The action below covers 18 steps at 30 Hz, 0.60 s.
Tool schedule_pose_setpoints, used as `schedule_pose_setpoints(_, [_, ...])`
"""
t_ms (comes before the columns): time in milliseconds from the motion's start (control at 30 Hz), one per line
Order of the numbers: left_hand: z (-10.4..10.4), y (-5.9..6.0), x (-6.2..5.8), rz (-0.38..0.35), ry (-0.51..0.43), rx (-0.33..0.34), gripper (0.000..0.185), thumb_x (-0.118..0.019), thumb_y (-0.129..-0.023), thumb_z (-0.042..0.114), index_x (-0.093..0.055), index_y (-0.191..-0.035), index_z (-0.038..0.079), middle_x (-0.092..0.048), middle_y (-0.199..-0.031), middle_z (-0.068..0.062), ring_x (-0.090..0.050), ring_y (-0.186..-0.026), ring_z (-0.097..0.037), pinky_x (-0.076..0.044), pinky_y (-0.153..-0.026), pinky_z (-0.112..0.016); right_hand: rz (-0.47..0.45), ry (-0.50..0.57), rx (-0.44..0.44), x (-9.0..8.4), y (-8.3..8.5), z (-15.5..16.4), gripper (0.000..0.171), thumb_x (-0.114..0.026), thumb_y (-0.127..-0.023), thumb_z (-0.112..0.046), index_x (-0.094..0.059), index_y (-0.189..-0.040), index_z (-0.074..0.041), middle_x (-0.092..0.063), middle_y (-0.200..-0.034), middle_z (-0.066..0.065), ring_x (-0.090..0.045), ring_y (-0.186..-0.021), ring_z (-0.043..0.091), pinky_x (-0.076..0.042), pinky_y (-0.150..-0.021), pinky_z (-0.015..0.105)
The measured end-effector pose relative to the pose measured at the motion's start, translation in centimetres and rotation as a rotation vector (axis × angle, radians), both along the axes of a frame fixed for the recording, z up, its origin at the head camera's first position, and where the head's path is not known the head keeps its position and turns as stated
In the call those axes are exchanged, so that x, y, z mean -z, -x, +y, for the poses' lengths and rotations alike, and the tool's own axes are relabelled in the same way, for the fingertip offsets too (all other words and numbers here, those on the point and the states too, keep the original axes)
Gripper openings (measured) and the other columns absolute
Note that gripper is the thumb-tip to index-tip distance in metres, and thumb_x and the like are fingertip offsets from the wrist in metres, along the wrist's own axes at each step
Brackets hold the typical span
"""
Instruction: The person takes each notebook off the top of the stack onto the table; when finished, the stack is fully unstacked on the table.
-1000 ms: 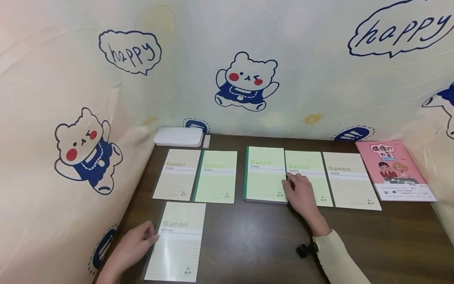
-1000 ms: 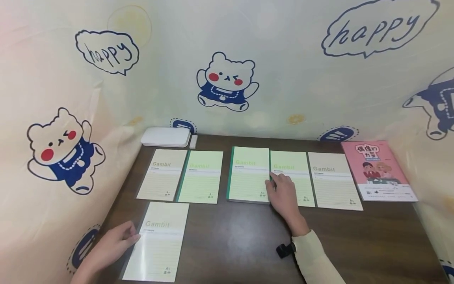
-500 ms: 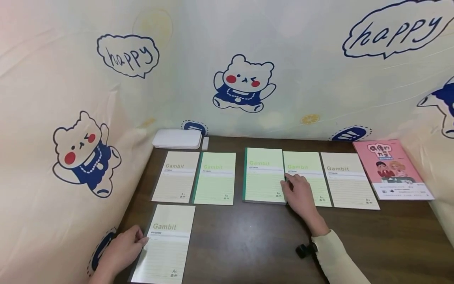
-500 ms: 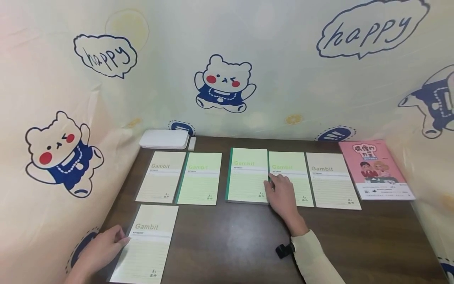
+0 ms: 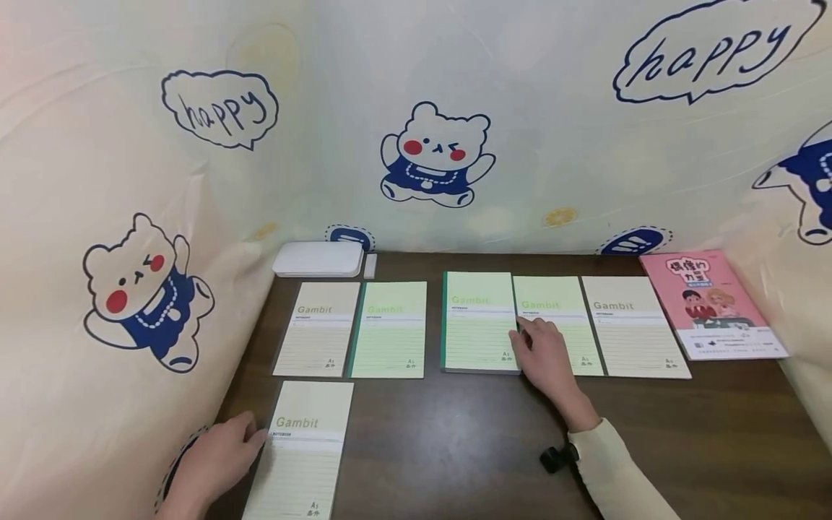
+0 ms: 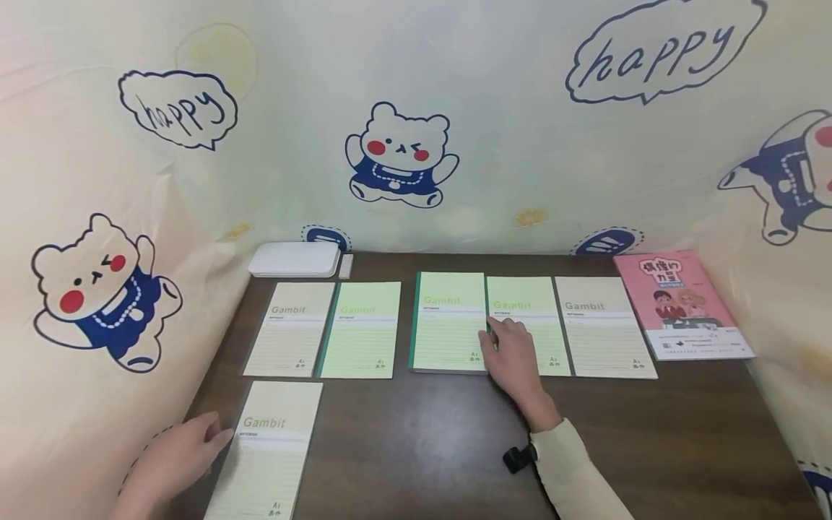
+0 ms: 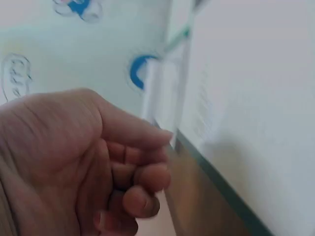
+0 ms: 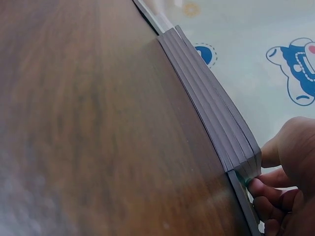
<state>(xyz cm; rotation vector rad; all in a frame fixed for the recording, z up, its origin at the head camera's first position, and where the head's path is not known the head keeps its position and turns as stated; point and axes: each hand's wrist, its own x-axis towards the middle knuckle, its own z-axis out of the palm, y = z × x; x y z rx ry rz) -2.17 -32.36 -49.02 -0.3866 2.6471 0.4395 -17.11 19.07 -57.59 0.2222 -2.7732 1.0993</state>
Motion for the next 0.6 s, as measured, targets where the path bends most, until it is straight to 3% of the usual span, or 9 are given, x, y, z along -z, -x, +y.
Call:
schedule_pose_setpoints(133, [3.2, 1.7, -2.1, 0.195, -0.061, 0.045, 0.021, -0.064, -0.11, 0.025, -0.064, -0.097, 0.008, -0.057, -0.069, -0.002, -0.052, -0.06, -0.019, -0.04, -0.055, -0.034, 0.002, 0.003, -0.001, 0.1, 0.0, -0.3, 0.04, -0.064, -0.11, -0.018, -0.069, -0.139, 0.009, -0.06, -0.085, 0.01, -0.045, -0.079, 0.027, -0.035, -0.076, 0.04])
schedule_pose_setpoints(233, [6.4, 3.9, -2.9, 0.345, -0.126, 0.115, 0.019, -0.063, -0.112, 0.024, -0.066, -0.099, 0.011, -0.057, -0.069, 0.002, -0.052, -0.06, -0.016, -0.04, -0.055, -0.032, 0.005, 0.002, 0.0, 0.1, 0.2, -0.1, 0.04, -0.063, -0.111, -0.019, -0.069, -0.14, 0.009, -0.061, -0.085, 0.01, -0.045, -0.079, 0.027, -0.035, -0.076, 0.04])
schedule_pose_setpoints(333, [9.9, 6.6, -3.3, 0.446, -0.188, 0.197, 0.018, -0.064, -0.112, 0.024, -0.069, -0.099, 0.013, -0.057, -0.069, 0.004, -0.051, -0.059, -0.015, -0.041, -0.057, -0.032, 0.008, 0.004, 0.002, 0.3, 0.2, 0.0, 0.04, -0.064, -0.111, -0.019, -0.07, -0.139, 0.008, -0.06, -0.085, 0.009, -0.045, -0.079, 0.026, -0.035, -0.077, 0.04])
schedule_pose_setpoints(467, [15.1, 10.7, -3.4, 0.476, -0.219, 0.302, 0.023, -0.063, -0.112, 0.029, -0.073, -0.099, 0.013, -0.056, -0.065, 0.004, -0.05, -0.059, -0.016, -0.042, -0.059, -0.034, 0.012, 0.006, 0.005, 0.7, 0.2, 0.0, 0.04, -0.065, -0.11, -0.019, -0.07, -0.139, 0.008, -0.06, -0.084, 0.009, -0.045, -0.079, 0.026, -0.035, -0.077, 0.04])
schedule_pose_setpoints(600, [19.4, 14.4, -1.8, 0.43, -0.183, 0.421, 0.032, -0.062, -0.113, 0.037, -0.071, -0.091, 0.015, -0.054, -0.06, 0.004, -0.049, -0.055, -0.016, -0.038, -0.056, -0.033, 0.012, 0.006, 0.002, 1.0, 0.1, -0.2, 0.039, -0.066, -0.11, -0.019, -0.071, -0.139, 0.007, -0.06, -0.084, 0.008, -0.045, -0.079, 0.026, -0.035, -0.078, 0.04])
